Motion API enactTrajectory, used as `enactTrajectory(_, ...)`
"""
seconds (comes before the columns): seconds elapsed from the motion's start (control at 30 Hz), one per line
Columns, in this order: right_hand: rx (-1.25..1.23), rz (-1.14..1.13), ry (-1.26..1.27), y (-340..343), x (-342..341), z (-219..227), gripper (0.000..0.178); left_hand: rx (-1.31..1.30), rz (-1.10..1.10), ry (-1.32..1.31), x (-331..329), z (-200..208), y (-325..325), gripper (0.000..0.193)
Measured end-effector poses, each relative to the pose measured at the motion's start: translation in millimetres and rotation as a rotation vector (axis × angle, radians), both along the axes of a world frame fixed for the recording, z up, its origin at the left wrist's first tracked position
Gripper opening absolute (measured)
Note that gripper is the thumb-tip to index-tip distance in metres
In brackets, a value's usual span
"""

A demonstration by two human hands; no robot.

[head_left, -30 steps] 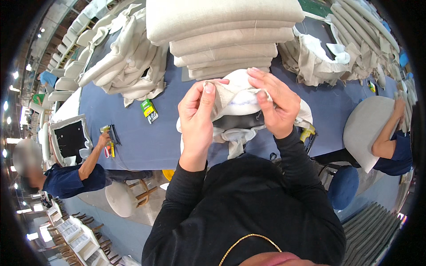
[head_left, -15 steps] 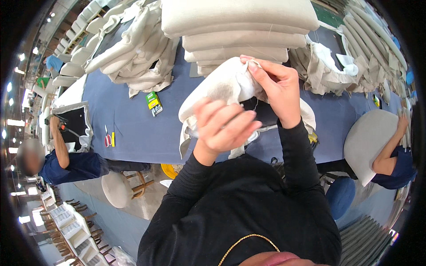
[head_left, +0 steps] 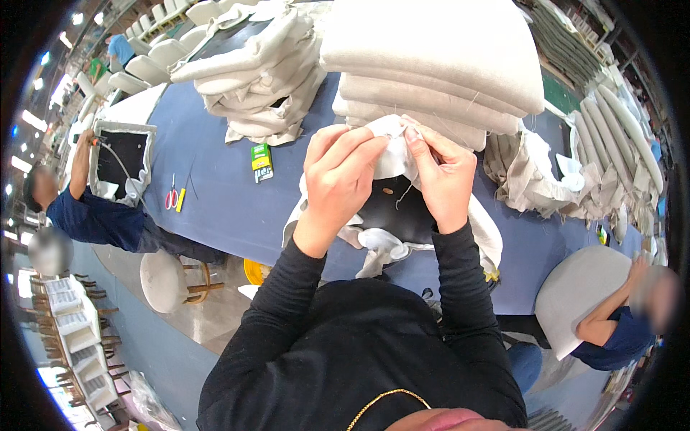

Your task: The person is upholstering a curved furniture component, likely a chair armrest. They use a staple gun to secure white fabric over a foam-covered frame, a screwdriver to tuck and adjust the material, and scissors to trim excess fabric. The process involves repeated cycles of pulling, stapling, and trimming to achieve a smooth finish.

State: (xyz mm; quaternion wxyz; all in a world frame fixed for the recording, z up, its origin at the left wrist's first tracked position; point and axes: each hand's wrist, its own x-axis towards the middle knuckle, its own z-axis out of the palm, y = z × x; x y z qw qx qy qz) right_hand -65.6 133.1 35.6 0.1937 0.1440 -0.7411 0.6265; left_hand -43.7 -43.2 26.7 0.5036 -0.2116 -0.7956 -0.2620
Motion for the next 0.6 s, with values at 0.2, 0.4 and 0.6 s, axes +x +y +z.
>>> enactTrajectory(0.2, -0.100, 0.054, -0.062, 10.1, -12.9, -8.1, 0.025, 0.118, -0.180, -0.327, 25.4, 1.2, -7.9, 0.018)
enactTrajectory(0.4, -0.042, 0.053, -0.004, 2.3, 6.2, -4.3, 0.025, 0.183, -0.062, -0.237, 32.2, 2.1, 14.2, 0.032)
enactTrajectory(0.6, 0.015, 0.001, 0.073, -2.4, 18.8, -2.0, 0.024, -0.150, -0.203, -0.210, 48.5, 16.3, 3.0, 0.031)
